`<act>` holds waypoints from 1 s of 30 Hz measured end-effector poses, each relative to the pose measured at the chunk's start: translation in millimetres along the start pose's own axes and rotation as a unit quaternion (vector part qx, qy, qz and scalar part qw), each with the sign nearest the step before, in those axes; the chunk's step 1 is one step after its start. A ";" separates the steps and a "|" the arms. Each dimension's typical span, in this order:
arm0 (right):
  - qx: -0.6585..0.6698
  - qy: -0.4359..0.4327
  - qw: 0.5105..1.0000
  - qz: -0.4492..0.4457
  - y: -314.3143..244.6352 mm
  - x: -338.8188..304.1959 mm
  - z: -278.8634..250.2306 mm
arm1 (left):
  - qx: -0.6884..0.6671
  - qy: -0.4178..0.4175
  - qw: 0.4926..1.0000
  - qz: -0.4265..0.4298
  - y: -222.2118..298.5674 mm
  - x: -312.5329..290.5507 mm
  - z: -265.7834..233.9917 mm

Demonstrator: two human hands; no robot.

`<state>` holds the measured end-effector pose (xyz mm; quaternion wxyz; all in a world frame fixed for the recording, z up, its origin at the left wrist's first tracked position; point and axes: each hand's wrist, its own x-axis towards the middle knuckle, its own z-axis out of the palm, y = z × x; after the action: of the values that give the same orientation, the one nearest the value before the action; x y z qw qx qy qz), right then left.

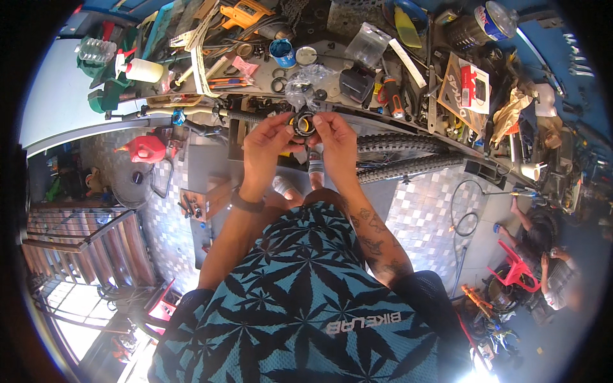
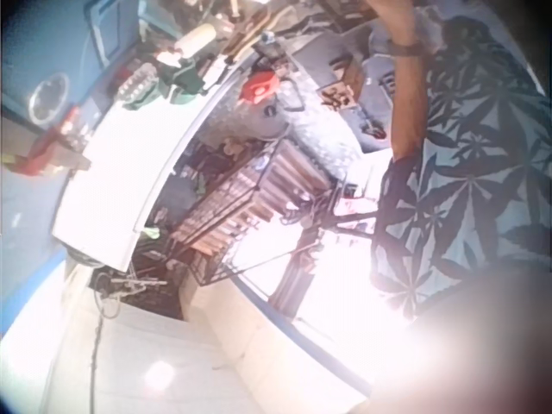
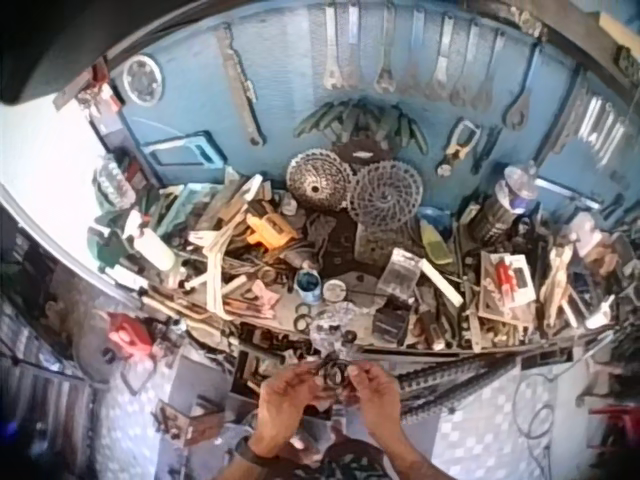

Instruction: The person opens a drawer and retrieves a plastic tray of small bicycle parts, then places the tray on the workbench. They pick up and handle several small parts, including bearings and seals, and place them into a small box. The person then closes the drawer and continues to handle the parts on the workbench.

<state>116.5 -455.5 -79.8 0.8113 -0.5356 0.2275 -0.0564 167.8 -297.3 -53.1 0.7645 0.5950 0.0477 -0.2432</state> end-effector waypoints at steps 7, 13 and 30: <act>-0.125 0.009 0.990 -0.058 10.0 -8.6 5.5 | -0.116 0.000 0.991 -0.060 -14.2 -15.0 -3.4; -0.283 -0.058 0.946 -0.146 12.6 -17.8 2.3 | -0.065 0.044 0.993 -0.083 -25.6 -17.6 -11.0; -0.383 -0.011 0.903 -0.195 3.7 -15.1 -15.2 | 0.041 -0.045 0.994 -0.089 -24.1 7.9 0.6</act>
<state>96.0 -461.7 -83.3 0.5191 -0.8391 0.1136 -0.1160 164.2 -304.5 -77.2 0.7159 0.6081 0.0560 -0.3385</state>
